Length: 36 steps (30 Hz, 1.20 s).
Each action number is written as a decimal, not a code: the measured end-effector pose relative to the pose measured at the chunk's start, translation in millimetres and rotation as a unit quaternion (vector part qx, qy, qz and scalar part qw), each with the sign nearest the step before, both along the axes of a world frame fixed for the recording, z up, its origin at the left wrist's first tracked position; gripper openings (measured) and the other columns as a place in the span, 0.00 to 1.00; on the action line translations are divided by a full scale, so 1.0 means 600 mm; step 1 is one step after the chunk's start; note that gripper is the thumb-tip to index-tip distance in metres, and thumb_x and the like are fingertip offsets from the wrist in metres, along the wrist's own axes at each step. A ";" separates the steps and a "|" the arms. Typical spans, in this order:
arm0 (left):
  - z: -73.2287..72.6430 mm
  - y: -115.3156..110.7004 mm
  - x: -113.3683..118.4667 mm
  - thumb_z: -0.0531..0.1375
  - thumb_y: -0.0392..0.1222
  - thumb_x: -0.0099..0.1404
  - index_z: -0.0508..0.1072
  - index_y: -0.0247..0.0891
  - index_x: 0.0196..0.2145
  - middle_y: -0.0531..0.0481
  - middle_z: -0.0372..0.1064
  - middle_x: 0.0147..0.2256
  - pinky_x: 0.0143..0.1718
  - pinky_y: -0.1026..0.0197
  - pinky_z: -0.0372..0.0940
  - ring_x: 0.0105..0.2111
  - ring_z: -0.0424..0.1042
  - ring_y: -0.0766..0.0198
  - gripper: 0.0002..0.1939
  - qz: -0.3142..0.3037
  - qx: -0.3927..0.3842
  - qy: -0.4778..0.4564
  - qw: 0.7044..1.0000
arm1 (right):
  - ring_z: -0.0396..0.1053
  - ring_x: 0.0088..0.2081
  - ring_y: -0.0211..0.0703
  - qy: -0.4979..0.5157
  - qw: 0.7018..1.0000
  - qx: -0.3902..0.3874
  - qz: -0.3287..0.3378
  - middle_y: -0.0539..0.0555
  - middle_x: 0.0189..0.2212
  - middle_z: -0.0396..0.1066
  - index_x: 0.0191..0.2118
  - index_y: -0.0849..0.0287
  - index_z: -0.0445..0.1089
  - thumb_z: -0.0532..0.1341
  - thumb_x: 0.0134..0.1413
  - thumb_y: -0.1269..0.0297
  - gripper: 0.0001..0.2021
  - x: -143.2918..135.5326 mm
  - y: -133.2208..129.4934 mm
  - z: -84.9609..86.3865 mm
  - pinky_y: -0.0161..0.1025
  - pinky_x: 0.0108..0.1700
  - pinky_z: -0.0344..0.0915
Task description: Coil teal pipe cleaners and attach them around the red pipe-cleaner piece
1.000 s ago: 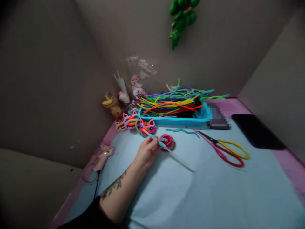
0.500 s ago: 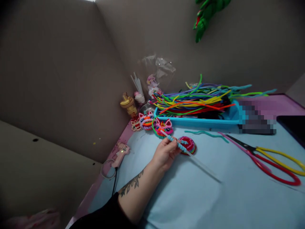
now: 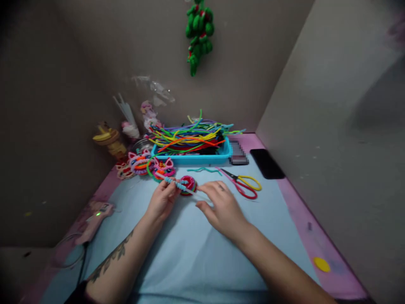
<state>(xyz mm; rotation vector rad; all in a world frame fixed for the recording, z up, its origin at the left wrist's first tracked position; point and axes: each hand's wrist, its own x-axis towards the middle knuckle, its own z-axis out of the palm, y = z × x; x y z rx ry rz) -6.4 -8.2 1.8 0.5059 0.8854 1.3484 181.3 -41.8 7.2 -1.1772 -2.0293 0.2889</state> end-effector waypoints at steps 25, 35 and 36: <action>-0.005 -0.017 0.024 0.69 0.41 0.51 0.73 0.35 0.34 0.50 0.73 0.30 0.35 0.65 0.64 0.29 0.71 0.68 0.14 -0.023 0.069 0.097 0.993 | 0.70 0.30 0.41 0.050 0.988 -0.149 0.002 0.51 0.29 0.73 0.37 0.56 0.69 0.53 0.60 0.65 0.08 -0.001 -0.009 -0.032 0.35 0.33 0.62; 0.011 0.010 -0.010 0.71 0.43 0.45 0.72 0.36 0.33 0.53 0.73 0.30 0.38 0.66 0.66 0.31 0.72 0.69 0.19 0.125 0.073 0.063 0.987 | 0.68 0.35 0.45 -0.033 0.990 -0.137 -0.027 0.52 0.29 0.72 0.33 0.56 0.70 0.53 0.58 0.66 0.09 0.061 0.021 -0.032 0.40 0.38 0.63; 0.015 0.014 -0.016 0.71 0.43 0.45 0.71 0.36 0.33 0.53 0.73 0.30 0.39 0.66 0.66 0.31 0.72 0.69 0.19 0.146 0.079 0.062 0.984 | 0.68 0.36 0.45 -0.040 0.990 -0.127 -0.051 0.53 0.30 0.72 0.33 0.57 0.70 0.53 0.57 0.66 0.09 0.078 0.027 -0.035 0.41 0.40 0.63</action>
